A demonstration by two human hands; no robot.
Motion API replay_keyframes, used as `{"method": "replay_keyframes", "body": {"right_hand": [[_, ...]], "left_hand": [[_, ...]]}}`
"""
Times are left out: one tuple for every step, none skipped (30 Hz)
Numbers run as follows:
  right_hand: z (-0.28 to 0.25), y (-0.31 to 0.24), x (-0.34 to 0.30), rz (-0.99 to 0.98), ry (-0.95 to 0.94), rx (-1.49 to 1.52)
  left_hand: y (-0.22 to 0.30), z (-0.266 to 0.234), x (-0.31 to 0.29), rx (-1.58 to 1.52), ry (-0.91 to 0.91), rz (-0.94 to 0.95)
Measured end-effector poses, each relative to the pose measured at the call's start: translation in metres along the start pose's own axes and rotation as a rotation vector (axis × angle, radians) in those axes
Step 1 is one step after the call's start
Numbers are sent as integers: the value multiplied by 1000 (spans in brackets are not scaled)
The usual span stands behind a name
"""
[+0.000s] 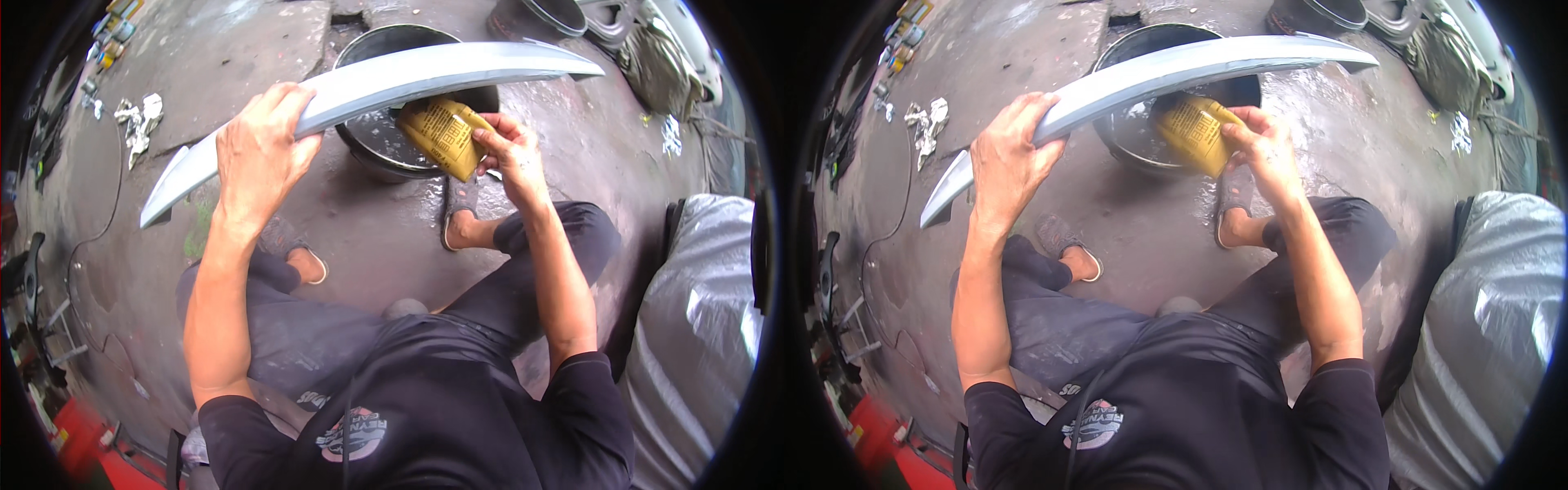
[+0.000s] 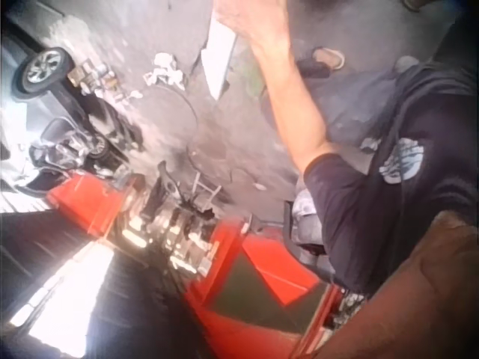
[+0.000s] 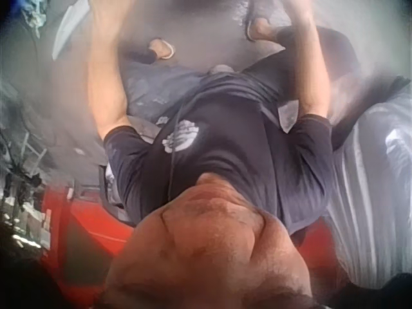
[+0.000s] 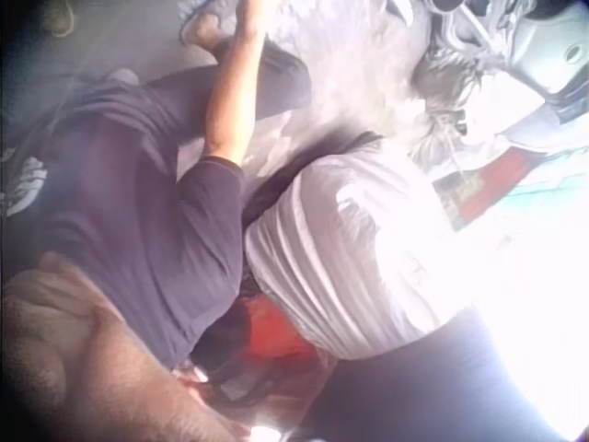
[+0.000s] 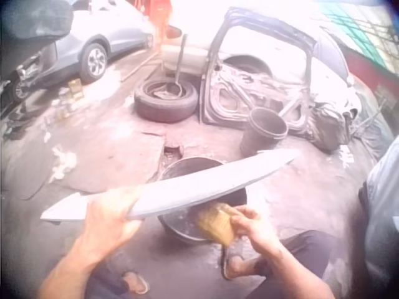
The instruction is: The person sits on the floor of a workshop and sands a white car bumper with a sanding block. They repeatedly dip the block into a bucket of water and wipe the surface with a cloth while working on the part.
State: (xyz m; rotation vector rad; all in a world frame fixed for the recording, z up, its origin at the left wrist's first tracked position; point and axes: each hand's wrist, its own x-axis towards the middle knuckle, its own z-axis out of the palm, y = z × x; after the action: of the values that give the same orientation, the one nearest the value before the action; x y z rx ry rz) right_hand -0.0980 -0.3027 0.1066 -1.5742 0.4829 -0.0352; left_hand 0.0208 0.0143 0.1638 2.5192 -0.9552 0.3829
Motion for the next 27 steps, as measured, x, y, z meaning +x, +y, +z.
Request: {"method": "replay_keyframes", "body": {"right_hand": [[-4, 4, -13, 57, 28, 111], [-7, 10, -23, 88, 11, 184], [-9, 14, -32, 118, -8, 255], [-8, 19, -43, 144, -10, 319], [-7, 23, -53, 160, -12, 375], [-7, 26, -62, 176, -14, 430], [-7, 30, -68, 189, -20, 487], [-10, 37, -75, 172, -37, 521], [-13, 45, -81, 167, -65, 561], [-16, 51, -84, 158, -95, 598], [-19, 57, -87, 148, -126, 634], [-19, 63, -90, 150, -144, 654], [-19, 65, -94, 151, -145, 675], [-18, 66, -97, 152, -147, 696], [-17, 67, -99, 152, -150, 716], [-17, 69, -101, 154, -155, 718], [-18, 71, -102, 155, -161, 719], [-18, 72, -103, 157, -167, 721], [-17, 72, -104, 149, -162, 717], [-15, 71, -108, 141, -157, 713], [-12, 70, -110, 133, -153, 709], [-10, 69, -111, 135, -124, 696], [-8, 69, -113, 134, -142, 702], [-6, 69, -116, 132, -161, 708], [-5, 67, -115, 120, -185, 712], [-2, 65, -116, 92, -191, 698], [0, 59, -117, 94, -214, 699]], "left_hand": [[2, 4, -4, 35, 0, 23], [2, 10, -12, 27, -29, 12], [5, 15, -17, 54, -21, 24], [8, 20, -25, 77, -26, 34], [12, 24, -32, 101, -30, 43], [14, 28, -37, 112, -28, 35], [16, 31, -40, 128, -24, 27], [17, 34, -44, 144, -19, 18], [19, 37, -47, 169, -15, 24], [20, 39, -49, 195, -4, 28], [21, 41, -52, 221, 7, 31], [22, 43, -55, 240, 1, 27], [23, 46, -58, 246, -2, 31], [24, 50, -62, 253, -4, 35], [25, 54, -65, 260, -6, 39], [25, 57, -70, 263, -49, 21], [26, 60, -73, 271, -51, 21], [28, 63, -76, 280, -53, 20], [29, 66, -78, 289, -54, 22], [29, 69, -81, 274, -82, 10], [30, 71, -84, 282, -94, 1], [32, 72, -85, 284, -105, -4], [34, 73, -86, 287, -116, -9], [36, 72, -89, 288, -162, -19], [38, 72, -90, 265, -173, -22], [39, 71, -91, 246, -182, -26], [41, 69, -91, 226, -191, -30]]}}
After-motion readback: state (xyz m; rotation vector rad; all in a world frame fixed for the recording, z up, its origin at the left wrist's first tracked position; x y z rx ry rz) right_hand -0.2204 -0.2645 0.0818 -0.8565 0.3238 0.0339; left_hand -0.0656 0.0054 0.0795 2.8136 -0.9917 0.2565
